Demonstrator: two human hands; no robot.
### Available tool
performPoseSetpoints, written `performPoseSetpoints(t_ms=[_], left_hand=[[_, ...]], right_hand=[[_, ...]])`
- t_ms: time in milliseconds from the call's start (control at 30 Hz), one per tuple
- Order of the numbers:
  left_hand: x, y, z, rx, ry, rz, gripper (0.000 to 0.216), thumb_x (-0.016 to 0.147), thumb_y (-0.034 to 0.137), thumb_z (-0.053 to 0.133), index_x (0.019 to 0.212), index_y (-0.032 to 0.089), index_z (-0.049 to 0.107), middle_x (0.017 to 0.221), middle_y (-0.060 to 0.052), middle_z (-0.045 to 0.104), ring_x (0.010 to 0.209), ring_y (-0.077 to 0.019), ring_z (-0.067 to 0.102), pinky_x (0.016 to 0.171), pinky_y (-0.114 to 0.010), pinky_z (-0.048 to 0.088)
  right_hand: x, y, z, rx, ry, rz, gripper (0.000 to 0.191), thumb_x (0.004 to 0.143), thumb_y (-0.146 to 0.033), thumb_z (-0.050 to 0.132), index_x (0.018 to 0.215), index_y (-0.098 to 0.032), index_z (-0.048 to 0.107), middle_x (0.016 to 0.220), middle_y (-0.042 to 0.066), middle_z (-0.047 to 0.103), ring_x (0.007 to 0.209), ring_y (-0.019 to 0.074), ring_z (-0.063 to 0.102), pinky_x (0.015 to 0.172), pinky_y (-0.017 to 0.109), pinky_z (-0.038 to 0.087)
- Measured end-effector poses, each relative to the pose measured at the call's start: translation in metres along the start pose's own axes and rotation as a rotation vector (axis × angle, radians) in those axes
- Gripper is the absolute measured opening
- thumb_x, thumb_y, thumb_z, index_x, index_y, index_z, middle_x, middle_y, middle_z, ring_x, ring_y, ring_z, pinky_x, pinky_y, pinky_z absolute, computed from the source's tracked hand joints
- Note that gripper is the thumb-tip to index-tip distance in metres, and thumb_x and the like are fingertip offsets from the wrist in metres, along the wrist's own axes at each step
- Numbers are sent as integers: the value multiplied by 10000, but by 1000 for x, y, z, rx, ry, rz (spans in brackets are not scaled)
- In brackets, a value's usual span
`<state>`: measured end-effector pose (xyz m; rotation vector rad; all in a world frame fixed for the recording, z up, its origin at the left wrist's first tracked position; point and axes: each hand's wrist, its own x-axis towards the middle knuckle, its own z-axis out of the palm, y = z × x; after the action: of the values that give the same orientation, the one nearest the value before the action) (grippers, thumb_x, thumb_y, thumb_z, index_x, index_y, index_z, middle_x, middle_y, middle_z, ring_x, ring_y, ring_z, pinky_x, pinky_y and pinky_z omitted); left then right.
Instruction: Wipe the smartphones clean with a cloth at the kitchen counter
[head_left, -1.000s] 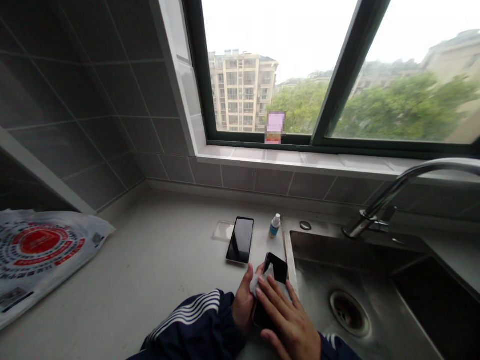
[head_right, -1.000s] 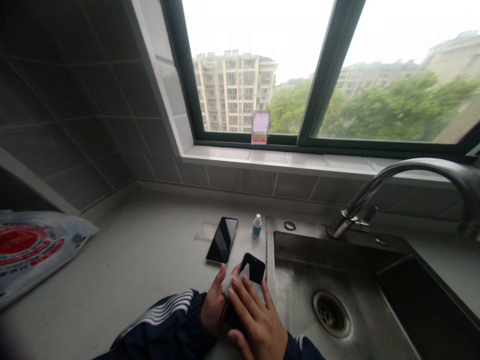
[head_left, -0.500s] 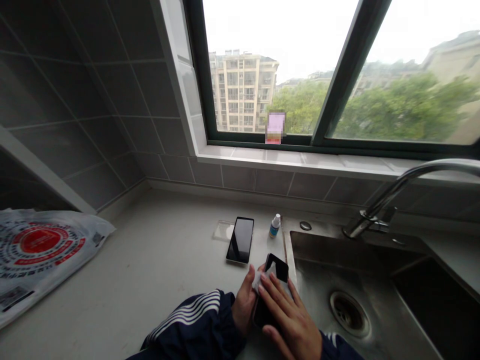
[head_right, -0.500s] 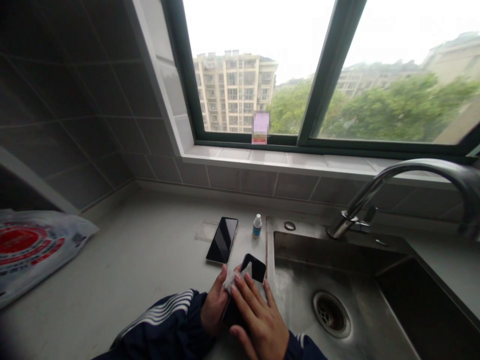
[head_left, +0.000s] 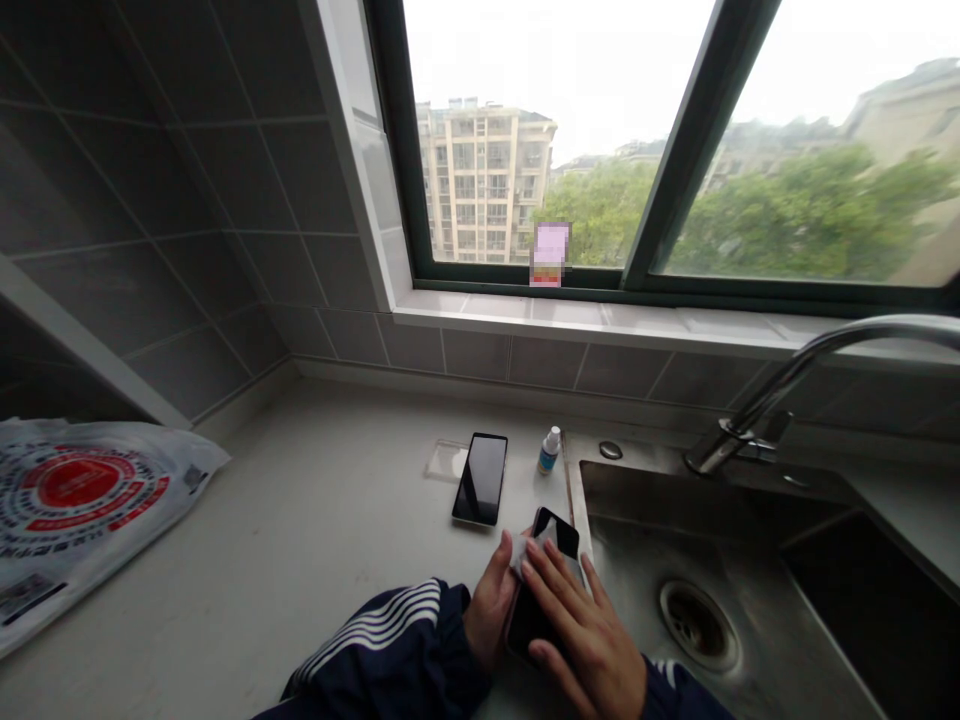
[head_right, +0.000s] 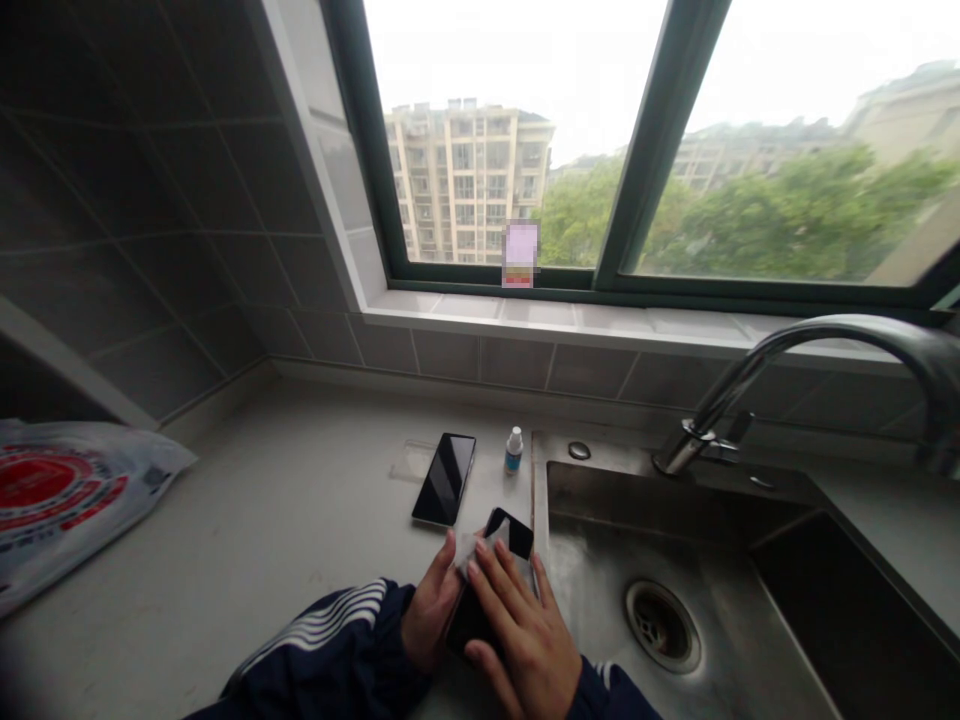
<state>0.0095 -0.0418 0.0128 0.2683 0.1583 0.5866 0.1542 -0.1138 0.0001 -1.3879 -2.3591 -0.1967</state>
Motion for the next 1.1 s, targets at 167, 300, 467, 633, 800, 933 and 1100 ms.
performPoseSetpoints(t_ms=[167,300,467,633,800,933,1100], left_hand=[[2,-3,-6,54,0,20,594,844,547,511,1229,105,610,1287,-131,601,1406,-270,291,1198,-385,100],[2,-4,-9,56,22,34,544,852,533,507,1189,128,645,1280,-107,613,1412,-260,280,1204,-380,84],[1,-2,-7,105,22,39,524,863,492,511,1208,117,629,1294,-113,604,1420,-261,260,1207,-387,63],[0,0,4,131,-27,39,534,872,505,493,1258,150,594,1366,-79,550,1442,-237,197,1204,-361,26],[-6,1,17,357,-15,100,528,858,538,507,1291,240,563,1461,-14,449,1438,-220,214,1203,-336,58],[-7,-2,14,361,32,121,555,829,530,558,1290,222,564,1446,-34,468,1433,-233,229,1200,-343,62],[-3,-2,12,84,228,154,790,775,574,595,1403,137,396,1268,-146,607,1272,-304,478,1127,-424,261]], right_hand=[[-2,5,3,-13,3,46,624,957,-358,418,1504,-123,233,1536,122,273,1429,300,209,1151,518,143],[-2,4,4,-1,11,58,625,959,-377,408,1506,-131,229,1531,122,285,1422,303,231,1138,526,192],[-3,5,4,-8,-3,50,620,963,-369,397,1510,-139,215,1532,115,285,1428,294,216,1144,524,176],[-2,14,1,-23,10,92,619,974,-353,379,1517,-135,177,1539,126,268,1435,305,192,1125,550,207],[0,20,-3,-22,42,194,619,983,-350,346,1522,-128,138,1543,147,248,1430,332,196,1074,585,282],[1,10,-3,-37,58,181,635,979,-359,358,1515,-84,156,1540,165,247,1433,335,180,1106,568,231],[3,-13,0,-49,48,-32,666,957,-473,406,1475,-69,298,1504,141,342,1418,328,231,1163,536,15]])
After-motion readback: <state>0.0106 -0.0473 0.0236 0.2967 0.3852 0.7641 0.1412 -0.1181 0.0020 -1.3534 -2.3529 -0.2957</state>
